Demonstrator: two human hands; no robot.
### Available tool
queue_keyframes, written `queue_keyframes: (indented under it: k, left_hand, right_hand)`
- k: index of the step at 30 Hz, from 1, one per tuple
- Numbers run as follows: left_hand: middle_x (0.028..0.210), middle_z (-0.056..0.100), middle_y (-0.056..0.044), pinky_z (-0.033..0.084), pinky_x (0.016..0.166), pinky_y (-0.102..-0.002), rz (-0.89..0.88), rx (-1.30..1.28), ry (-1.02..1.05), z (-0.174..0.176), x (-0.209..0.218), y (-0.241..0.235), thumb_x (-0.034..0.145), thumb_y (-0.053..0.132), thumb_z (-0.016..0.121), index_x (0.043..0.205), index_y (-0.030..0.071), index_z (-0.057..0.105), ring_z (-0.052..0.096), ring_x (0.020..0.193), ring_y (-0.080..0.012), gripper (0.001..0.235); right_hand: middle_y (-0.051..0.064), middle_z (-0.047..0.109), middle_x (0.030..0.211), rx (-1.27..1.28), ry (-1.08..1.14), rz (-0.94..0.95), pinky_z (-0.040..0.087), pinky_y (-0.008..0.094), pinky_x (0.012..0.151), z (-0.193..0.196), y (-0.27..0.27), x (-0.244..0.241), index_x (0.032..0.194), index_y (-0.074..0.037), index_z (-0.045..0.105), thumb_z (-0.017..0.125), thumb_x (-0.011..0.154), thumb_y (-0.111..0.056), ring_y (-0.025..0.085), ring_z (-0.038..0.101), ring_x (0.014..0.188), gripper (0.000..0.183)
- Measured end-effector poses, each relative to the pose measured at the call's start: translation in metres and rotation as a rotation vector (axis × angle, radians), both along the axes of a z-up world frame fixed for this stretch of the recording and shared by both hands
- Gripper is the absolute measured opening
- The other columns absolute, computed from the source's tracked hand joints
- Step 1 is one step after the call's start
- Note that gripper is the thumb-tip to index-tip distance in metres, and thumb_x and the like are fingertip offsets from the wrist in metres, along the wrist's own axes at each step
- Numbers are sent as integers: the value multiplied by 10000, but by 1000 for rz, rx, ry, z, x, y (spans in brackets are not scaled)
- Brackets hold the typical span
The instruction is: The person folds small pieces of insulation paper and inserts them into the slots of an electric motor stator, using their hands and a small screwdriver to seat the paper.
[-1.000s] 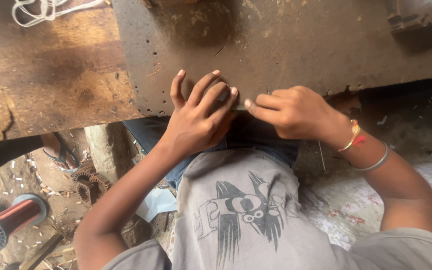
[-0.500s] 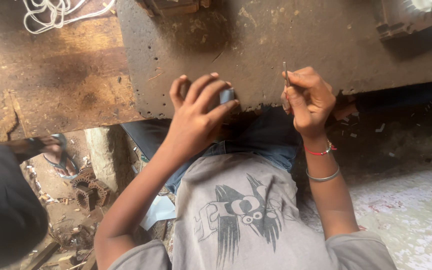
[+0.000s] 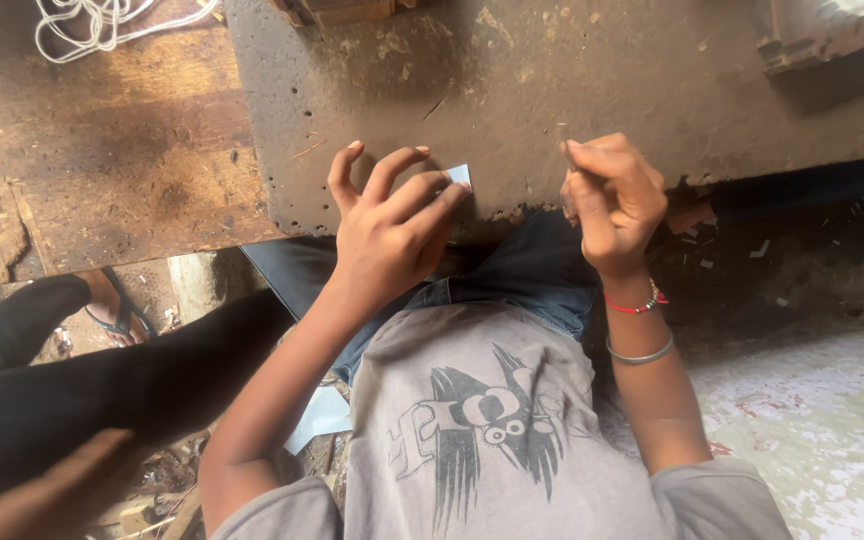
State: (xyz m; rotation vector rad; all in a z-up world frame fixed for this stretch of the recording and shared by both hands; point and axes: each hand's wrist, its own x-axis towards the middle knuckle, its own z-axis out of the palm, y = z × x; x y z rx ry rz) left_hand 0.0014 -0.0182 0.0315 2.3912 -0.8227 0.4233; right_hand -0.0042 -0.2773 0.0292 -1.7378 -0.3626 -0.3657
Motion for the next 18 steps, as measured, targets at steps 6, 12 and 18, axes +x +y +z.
queue_keyframes:
  k: [6,12,18]
  left_hand:
    - [1217,683,-31,202,1191,-605,-25,-23,0,-3,0,3,869,121,764,1164,171,751,579,1311,-244,300]
    - [1288,682,-32,207,1224,-588,90,-14,-13,-15,-21,-17,905,126,733,1279,139,725,585,1325,-229,374]
    - [1334,682,-36,124,1210,-624,63,47,-46,-11,-25,-8,892,165,718,1343,142,686,562,1380,-262,453]
  right_hand:
    - [122,648,957,-546,-72,91,524,304,679,30,15,-6,1193,-5,709,662,930,106,184,647,799,289]
    - [124,666,925,-368,29,-12,463,305,585,30,17,-5,1138,-1,720,659,929,138,196,612,682,259]
    - [115,623,887,-798,-38,57,506,376,591,48,22,-12,1171,-43,749,663,896,73,278,645,670,311]
